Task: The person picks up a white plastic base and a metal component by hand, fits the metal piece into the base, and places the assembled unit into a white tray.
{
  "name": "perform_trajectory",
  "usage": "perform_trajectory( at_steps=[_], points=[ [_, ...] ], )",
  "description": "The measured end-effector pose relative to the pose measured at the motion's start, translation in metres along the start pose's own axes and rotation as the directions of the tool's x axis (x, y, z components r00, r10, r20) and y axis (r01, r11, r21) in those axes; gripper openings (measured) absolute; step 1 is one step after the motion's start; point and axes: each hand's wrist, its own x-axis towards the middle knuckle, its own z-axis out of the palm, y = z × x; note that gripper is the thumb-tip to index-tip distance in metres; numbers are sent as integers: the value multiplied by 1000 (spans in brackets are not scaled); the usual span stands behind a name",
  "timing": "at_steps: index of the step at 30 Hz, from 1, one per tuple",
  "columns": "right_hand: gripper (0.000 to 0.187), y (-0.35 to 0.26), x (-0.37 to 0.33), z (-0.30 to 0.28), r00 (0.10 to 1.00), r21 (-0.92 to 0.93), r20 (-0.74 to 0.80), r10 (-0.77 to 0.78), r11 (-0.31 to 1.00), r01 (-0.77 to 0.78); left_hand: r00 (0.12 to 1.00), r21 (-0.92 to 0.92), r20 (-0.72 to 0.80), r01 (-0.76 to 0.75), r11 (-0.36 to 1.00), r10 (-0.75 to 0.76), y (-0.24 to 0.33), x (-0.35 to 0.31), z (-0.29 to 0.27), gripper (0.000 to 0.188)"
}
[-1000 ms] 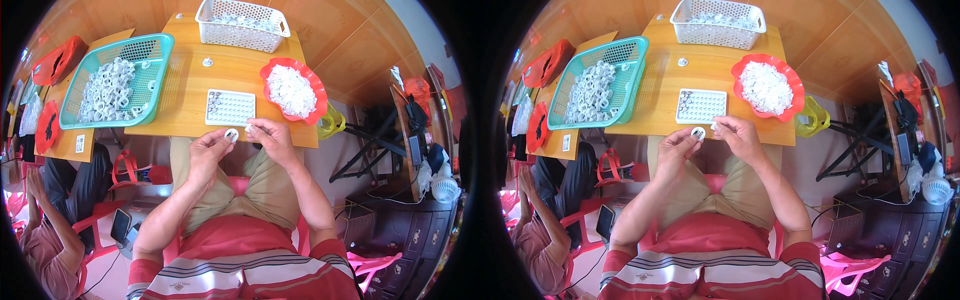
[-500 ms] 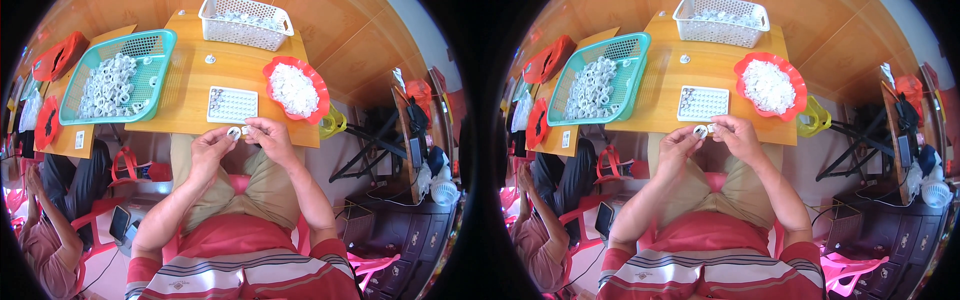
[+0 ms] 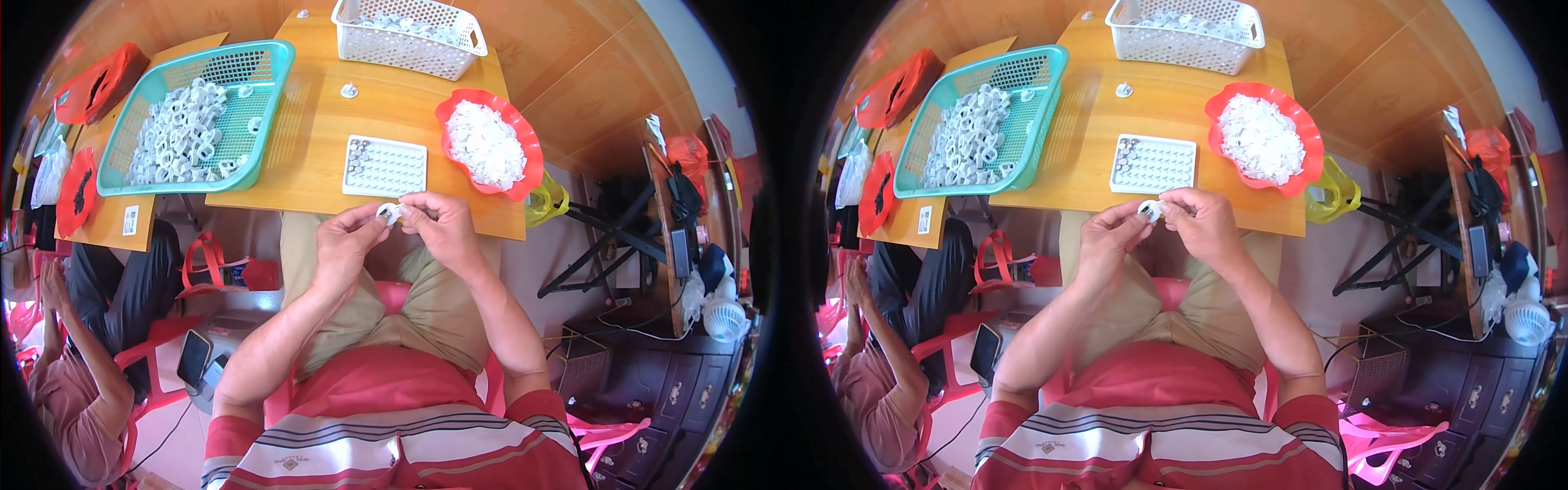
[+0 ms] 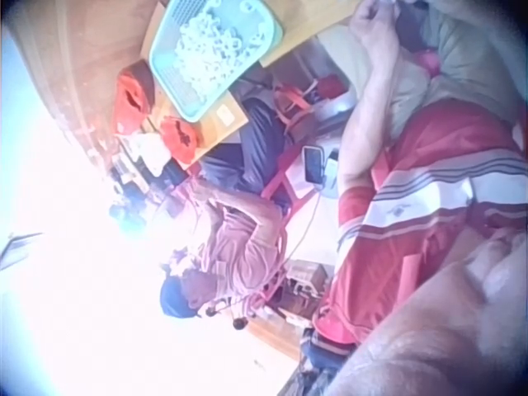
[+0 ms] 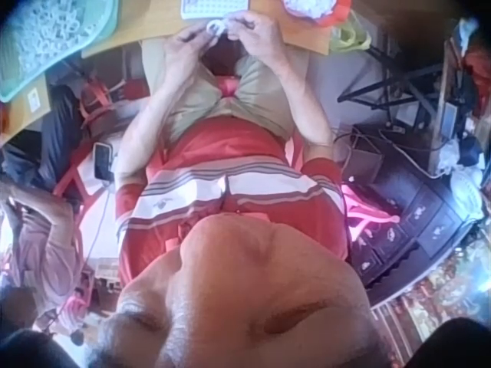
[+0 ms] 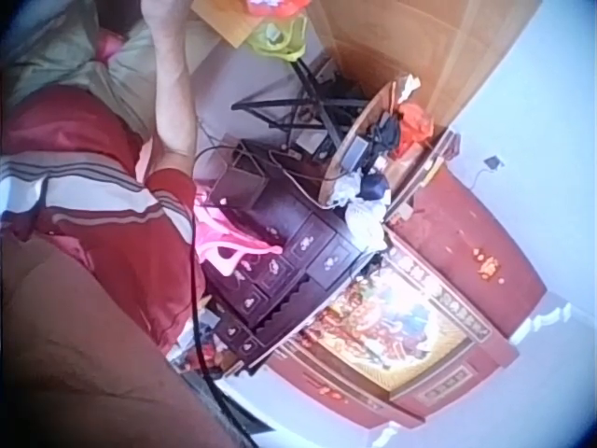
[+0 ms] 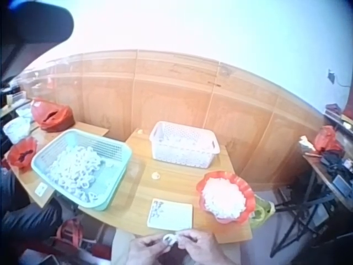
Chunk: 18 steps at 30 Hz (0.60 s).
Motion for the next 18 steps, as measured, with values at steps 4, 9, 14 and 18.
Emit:
perform_trajectory(
  at_steps=[4,9,14,18],
  points=[
    [12,1,-2,6,1000,-81,-17,-22,997,21,1000,32,12,-13,999,12,-1,0,-1,24],
    [10,3,-2,10,994,-209,-15,-107,973,102,999,58,28,-42,997,40,-3,1,-2,25],
    [9,-2,-3,13,993,-273,-32,-109,957,97,999,104,24,-45,994,43,-2,0,-3,26],
    [9,4,-3,15,985,-272,-46,-166,951,148,998,116,22,-65,991,63,-3,1,-4,24]
  ],
)
